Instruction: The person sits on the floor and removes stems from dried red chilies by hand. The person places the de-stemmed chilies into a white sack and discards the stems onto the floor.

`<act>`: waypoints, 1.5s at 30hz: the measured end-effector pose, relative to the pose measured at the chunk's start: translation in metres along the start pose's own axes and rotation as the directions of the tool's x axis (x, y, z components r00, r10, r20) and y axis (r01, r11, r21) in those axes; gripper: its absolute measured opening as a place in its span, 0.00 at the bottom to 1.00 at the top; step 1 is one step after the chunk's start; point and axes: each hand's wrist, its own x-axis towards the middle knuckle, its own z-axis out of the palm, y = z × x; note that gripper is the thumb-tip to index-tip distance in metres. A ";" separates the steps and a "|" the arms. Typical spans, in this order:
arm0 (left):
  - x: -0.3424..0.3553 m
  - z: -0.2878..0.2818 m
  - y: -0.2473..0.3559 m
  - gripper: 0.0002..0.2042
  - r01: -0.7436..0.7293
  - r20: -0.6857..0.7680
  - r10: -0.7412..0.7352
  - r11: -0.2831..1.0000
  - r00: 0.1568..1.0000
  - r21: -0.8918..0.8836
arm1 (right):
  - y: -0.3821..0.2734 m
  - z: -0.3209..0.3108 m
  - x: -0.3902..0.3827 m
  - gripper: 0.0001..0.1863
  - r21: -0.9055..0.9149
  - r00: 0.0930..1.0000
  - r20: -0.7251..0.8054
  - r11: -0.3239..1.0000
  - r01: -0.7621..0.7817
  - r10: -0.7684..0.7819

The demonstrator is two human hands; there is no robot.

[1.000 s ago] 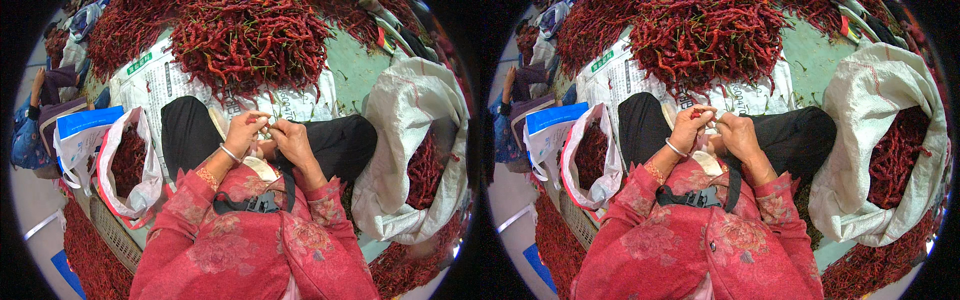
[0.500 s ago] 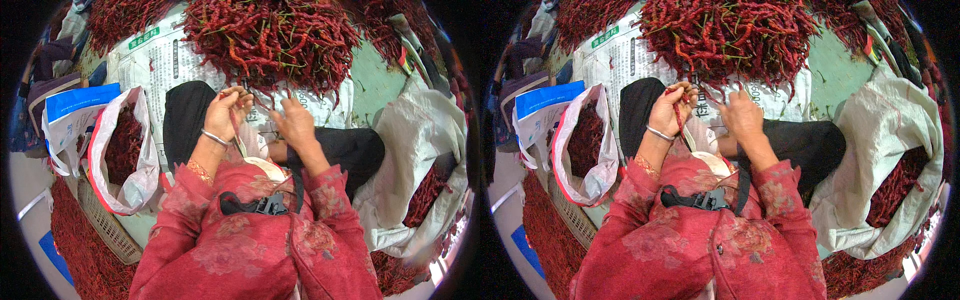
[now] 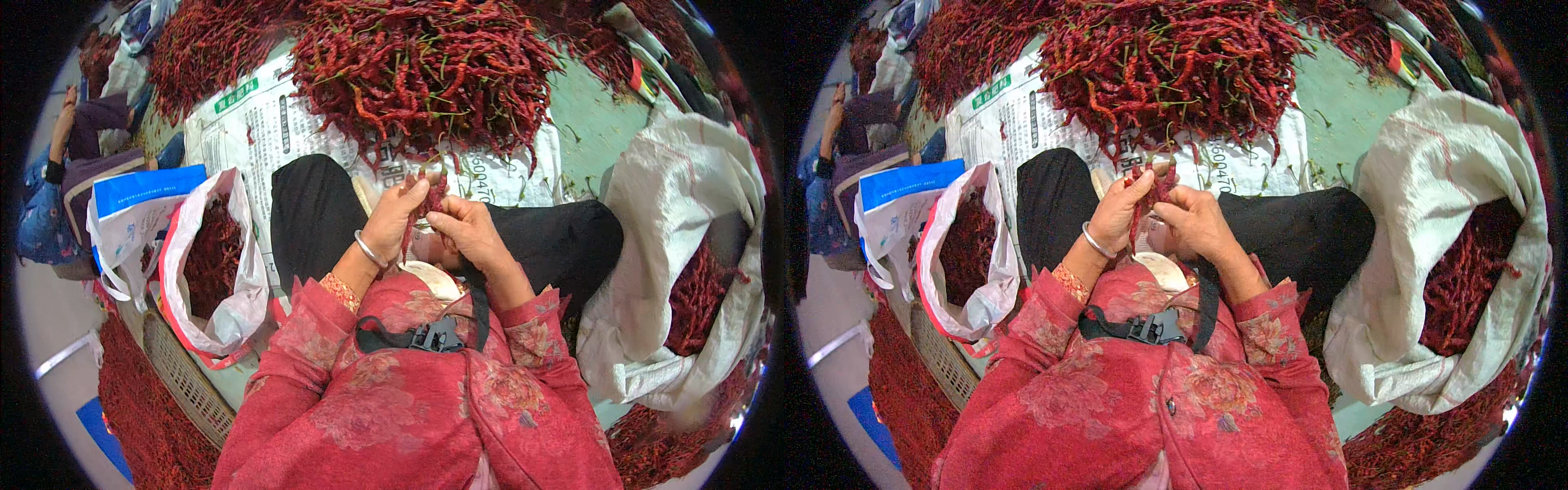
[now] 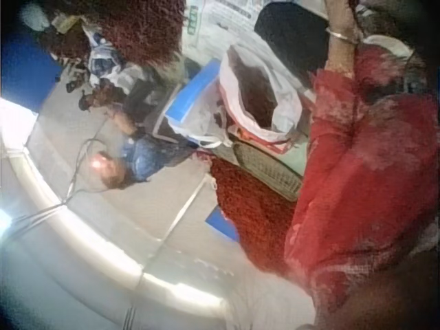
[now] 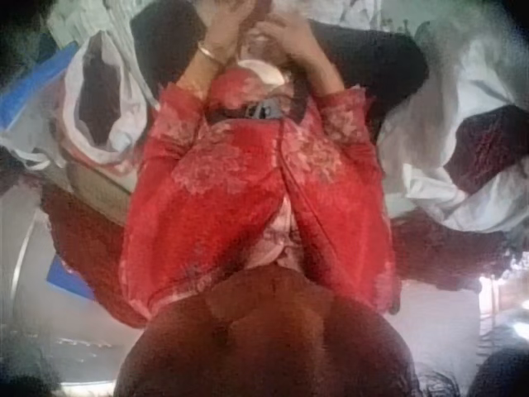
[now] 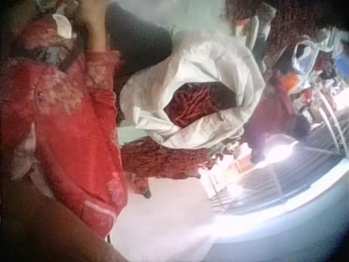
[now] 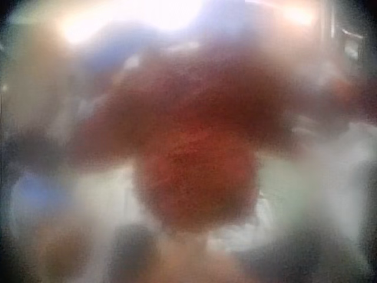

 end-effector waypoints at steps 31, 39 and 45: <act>0.001 -0.005 -0.001 0.12 0.068 0.062 -0.086 0.966 0.994 0.250 | -0.021 -0.017 0.003 0.07 0.446 0.982 -0.160 0.895 -0.016 0.098; 0.000 -0.005 -0.001 0.09 -0.259 0.326 0.010 0.629 0.945 0.733 | -0.015 -0.025 -0.008 0.07 -0.203 0.945 -0.113 0.938 0.281 -0.308; -0.018 0.010 0.025 0.12 -0.193 0.659 -0.284 0.810 0.697 0.554 | -0.025 -0.048 -0.027 0.07 0.281 0.969 0.245 0.954 -0.107 0.036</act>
